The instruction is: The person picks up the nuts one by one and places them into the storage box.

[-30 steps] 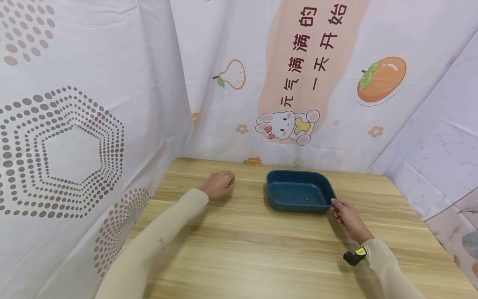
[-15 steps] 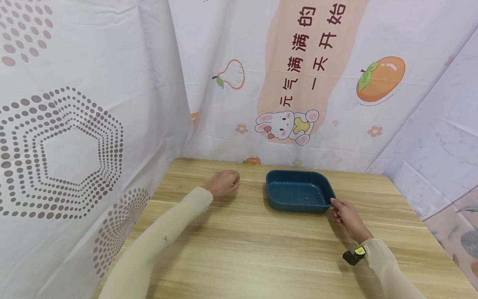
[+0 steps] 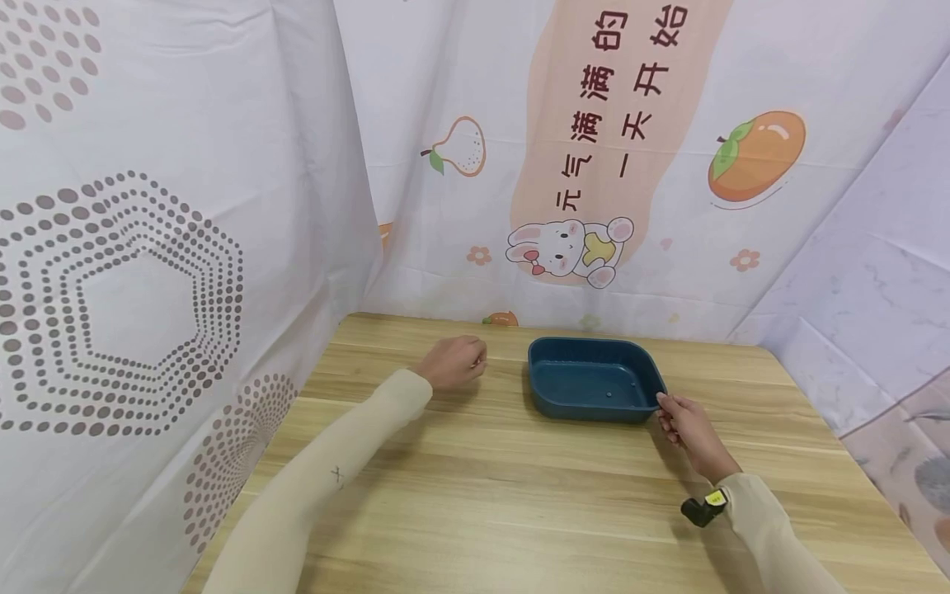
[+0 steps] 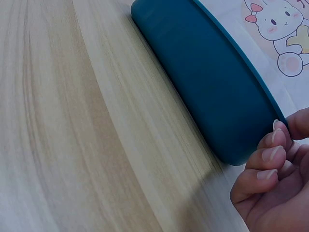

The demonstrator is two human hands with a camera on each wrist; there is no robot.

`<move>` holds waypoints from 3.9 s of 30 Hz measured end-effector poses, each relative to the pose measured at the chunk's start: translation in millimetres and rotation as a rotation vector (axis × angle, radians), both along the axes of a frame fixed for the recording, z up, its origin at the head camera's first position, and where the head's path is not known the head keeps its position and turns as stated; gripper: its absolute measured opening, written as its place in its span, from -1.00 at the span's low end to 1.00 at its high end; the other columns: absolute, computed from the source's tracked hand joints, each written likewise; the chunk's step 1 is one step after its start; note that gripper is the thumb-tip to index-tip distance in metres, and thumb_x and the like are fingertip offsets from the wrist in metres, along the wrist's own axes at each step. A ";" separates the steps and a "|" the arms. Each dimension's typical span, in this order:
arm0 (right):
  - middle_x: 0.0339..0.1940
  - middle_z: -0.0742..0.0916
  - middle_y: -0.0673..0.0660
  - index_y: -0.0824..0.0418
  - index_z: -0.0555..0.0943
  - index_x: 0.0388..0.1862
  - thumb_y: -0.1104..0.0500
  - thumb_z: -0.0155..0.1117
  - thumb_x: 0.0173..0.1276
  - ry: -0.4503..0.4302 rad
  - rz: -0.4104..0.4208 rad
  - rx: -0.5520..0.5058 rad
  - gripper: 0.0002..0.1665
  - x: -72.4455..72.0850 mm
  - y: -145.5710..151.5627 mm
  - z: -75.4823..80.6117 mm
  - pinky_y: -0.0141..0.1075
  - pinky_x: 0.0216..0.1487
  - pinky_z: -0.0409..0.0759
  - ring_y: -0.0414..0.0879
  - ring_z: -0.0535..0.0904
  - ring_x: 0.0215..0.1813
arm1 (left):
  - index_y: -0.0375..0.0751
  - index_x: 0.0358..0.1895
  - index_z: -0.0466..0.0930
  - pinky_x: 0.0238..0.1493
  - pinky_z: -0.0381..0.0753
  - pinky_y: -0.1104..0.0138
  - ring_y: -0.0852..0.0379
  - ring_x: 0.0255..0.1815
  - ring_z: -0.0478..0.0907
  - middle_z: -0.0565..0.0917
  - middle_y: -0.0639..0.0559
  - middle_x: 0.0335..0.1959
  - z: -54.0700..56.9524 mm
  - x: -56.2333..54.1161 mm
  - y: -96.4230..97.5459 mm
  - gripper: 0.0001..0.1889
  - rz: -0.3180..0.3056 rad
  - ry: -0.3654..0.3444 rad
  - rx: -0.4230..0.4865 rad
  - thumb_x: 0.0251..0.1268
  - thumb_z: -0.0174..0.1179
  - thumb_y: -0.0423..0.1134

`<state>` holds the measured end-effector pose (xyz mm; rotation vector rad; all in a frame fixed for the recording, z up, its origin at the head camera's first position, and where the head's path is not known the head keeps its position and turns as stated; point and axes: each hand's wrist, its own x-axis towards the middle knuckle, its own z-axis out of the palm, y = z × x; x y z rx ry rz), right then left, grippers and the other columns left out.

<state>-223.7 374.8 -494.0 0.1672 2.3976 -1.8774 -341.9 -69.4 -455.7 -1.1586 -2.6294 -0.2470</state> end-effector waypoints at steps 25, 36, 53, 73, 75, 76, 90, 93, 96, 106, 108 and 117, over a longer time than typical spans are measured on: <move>-0.55 0.47 -0.05 0.33 0.48 -0.26 -0.13 -0.07 0.70 -0.007 -0.006 0.012 -0.45 0.3 -0.8 1.3 -0.39 -0.55 0.33 -0.25 0.32 -0.58 | -0.08 -0.25 0.64 -0.33 0.57 0.37 0.24 -0.38 0.53 0.62 0.13 -0.33 2.1 -1.7 21.3 -0.93 -0.028 0.020 0.007 0.45 0.21 -0.23; -0.55 0.46 -0.05 0.36 0.47 -0.25 -0.10 -0.10 0.71 0.000 0.000 0.018 -0.45 2.4 -2.6 2.7 -0.39 -0.55 0.32 -0.24 0.31 -0.58 | -0.05 -0.24 0.65 -0.35 0.55 0.42 0.28 -0.38 0.53 0.61 0.18 -0.34 4.3 -1.7 29.0 -0.92 -0.036 0.035 -0.014 0.44 0.24 -0.18; -0.53 0.46 -0.05 0.36 0.48 -0.23 -0.13 -0.09 0.70 0.004 -0.003 0.022 -0.44 3.7 -3.9 4.8 -0.40 -0.52 0.33 -0.24 0.31 -0.56 | -0.06 -0.24 0.64 -0.35 0.53 0.44 0.29 -0.39 0.52 0.61 0.17 -0.33 4.9 -2.4 43.3 -0.92 -0.076 0.048 -0.017 0.45 0.21 -0.19; -0.54 0.46 -0.05 0.36 0.48 -0.25 -0.10 -0.09 0.71 -0.005 -0.013 0.020 -0.45 3.6 -3.3 2.9 -0.41 -0.53 0.33 -0.24 0.31 -0.57 | -0.08 -0.19 0.67 -0.28 0.56 0.42 0.26 -0.33 0.52 0.61 0.15 -0.31 5.7 1.5 61.5 -0.88 -0.078 0.028 -0.025 0.49 0.21 -0.14; -0.55 0.46 -0.05 0.36 0.48 -0.25 -0.10 -0.09 0.71 -0.003 -0.013 0.018 -0.46 3.4 -3.0 2.6 -0.41 -0.53 0.33 -0.24 0.31 -0.57 | -0.08 -0.19 0.67 -0.28 0.56 0.43 0.27 -0.33 0.52 0.62 0.15 -0.30 5.2 1.3 62.7 -0.88 -0.091 0.036 -0.022 0.49 0.21 -0.15; -0.55 0.46 -0.05 0.36 0.48 -0.25 -0.10 -0.09 0.71 -0.002 -0.010 0.019 -0.45 3.2 -2.7 2.5 -0.41 -0.53 0.33 -0.24 0.31 -0.57 | -0.07 -0.19 0.67 -0.28 0.55 0.44 0.28 -0.33 0.52 0.62 0.15 -0.30 4.7 1.3 63.3 -0.89 -0.093 0.040 -0.024 0.49 0.21 -0.15; -0.54 0.46 -0.05 0.34 0.48 -0.24 -0.12 -0.08 0.70 -0.003 -0.006 0.008 -0.46 1.8 -1.9 2.7 -0.40 -0.53 0.34 -0.24 0.32 -0.56 | -0.09 -0.23 0.67 -0.35 0.52 0.49 0.28 -0.37 0.52 0.63 0.12 -0.31 2.8 7.3 74.5 -0.87 -0.167 0.061 -0.042 0.48 0.25 -0.14; -0.54 0.46 -0.05 0.35 0.48 -0.25 -0.10 -0.08 0.71 -0.001 -0.010 0.012 -0.46 2.4 -2.7 3.0 -0.40 -0.54 0.33 -0.23 0.31 -0.57 | -0.09 -0.21 0.66 -0.36 0.50 0.51 0.30 -0.38 0.51 0.62 0.13 -0.31 1.6 8.1 76.4 -0.86 -0.161 0.046 -0.056 0.50 0.22 -0.14; -0.54 0.45 -0.04 0.36 0.47 -0.24 -0.09 -0.08 0.71 -0.001 -0.015 0.017 -0.47 3.0 -3.6 3.7 -0.40 -0.54 0.33 -0.23 0.31 -0.57 | -0.09 -0.20 0.66 -0.36 0.50 0.51 0.30 -0.37 0.50 0.62 0.14 -0.30 1.0 8.7 77.3 -0.85 -0.147 0.033 -0.059 0.52 0.21 -0.12; -0.54 0.45 -0.05 0.36 0.47 -0.24 -0.10 -0.09 0.71 0.002 -0.007 0.013 -0.46 2.7 -3.3 3.6 -0.40 -0.54 0.33 -0.23 0.31 -0.56 | -0.08 -0.21 0.65 -0.35 0.50 0.49 0.30 -0.38 0.49 0.60 0.15 -0.31 -1.1 7.2 77.4 -0.86 -0.146 -0.001 -0.022 0.51 0.23 -0.12; -0.54 0.45 -0.05 0.35 0.47 -0.25 -0.11 -0.09 0.71 0.003 -0.007 0.009 -0.45 2.5 -3.1 3.1 -0.40 -0.54 0.33 -0.24 0.31 -0.57 | -0.08 -0.20 0.65 -0.34 0.50 0.49 0.29 -0.37 0.49 0.60 0.15 -0.31 -0.7 7.0 77.4 -0.87 -0.147 -0.007 -0.020 0.51 0.23 -0.12; -0.54 0.46 -0.05 0.36 0.47 -0.24 -0.12 -0.07 0.70 0.000 -0.012 0.005 -0.45 2.2 -3.0 2.2 -0.40 -0.54 0.33 -0.23 0.31 -0.57 | -0.07 -0.20 0.67 -0.34 0.51 0.49 0.31 -0.38 0.50 0.62 0.14 -0.30 3.3 9.0 77.5 -0.85 -0.141 0.004 -0.041 0.50 0.25 -0.11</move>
